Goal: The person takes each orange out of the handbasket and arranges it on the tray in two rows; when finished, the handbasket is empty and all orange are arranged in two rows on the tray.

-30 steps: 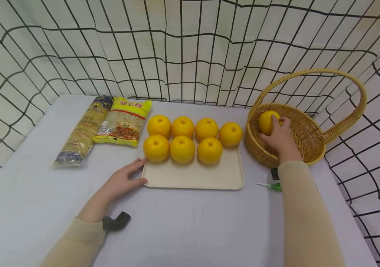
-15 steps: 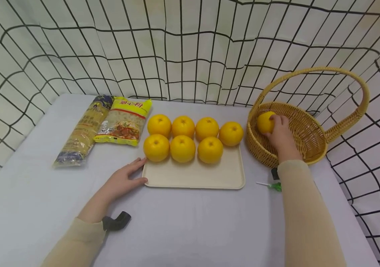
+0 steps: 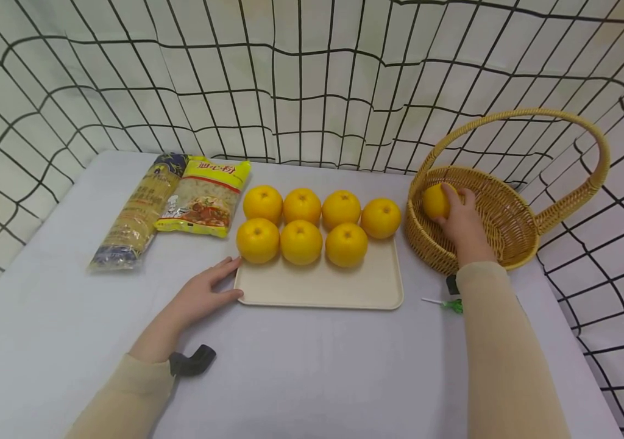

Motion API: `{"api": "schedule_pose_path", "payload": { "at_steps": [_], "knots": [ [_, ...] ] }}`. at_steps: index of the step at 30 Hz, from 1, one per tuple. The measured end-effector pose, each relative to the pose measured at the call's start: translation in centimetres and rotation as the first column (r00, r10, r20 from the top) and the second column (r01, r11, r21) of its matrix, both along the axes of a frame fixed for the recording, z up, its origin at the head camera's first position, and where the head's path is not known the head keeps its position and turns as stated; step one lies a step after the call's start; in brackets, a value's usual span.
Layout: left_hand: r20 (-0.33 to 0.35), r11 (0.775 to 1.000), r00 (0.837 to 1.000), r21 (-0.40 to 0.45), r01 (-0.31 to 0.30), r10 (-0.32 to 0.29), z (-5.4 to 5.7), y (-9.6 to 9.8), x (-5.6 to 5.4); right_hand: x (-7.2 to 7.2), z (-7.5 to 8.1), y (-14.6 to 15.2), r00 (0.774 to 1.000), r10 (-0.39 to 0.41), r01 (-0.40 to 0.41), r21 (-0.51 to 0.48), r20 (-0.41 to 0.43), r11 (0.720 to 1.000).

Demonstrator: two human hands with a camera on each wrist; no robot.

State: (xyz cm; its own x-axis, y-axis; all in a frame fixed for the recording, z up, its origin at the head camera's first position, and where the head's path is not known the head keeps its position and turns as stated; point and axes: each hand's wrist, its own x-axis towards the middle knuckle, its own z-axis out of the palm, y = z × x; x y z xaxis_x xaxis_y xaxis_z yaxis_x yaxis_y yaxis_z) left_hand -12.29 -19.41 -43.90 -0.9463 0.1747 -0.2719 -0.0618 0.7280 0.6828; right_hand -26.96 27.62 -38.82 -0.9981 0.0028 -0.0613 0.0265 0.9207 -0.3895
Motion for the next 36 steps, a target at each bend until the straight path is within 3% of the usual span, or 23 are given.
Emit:
{"api": "schedule_pose_path", "payload": {
  "at_steps": [12,21,31,36],
  "knots": [
    [-0.005,1.0,1.0,0.011,0.0,0.0,-0.1,0.1,0.2,-0.2,-0.2,0.3,1.0,0.0,0.0,-0.02,0.022,1.0],
    [-0.008,1.0,1.0,0.007,0.002,-0.002,0.3,0.1,0.1,0.8,0.8,0.2,0.998,-0.051,0.053,-0.125,0.02,0.991],
    [-0.001,1.0,1.0,0.0,0.003,-0.003,0.3,0.0,-0.1,3.0,2.5,-0.3,0.996,-0.088,0.084,-0.225,-0.009,0.971],
    [0.0,1.0,1.0,-0.004,0.008,-0.008,0.3,-0.1,-0.1,4.5,3.1,-0.7,0.995,-0.069,0.045,-0.298,-0.073,0.954]
  ]
}}
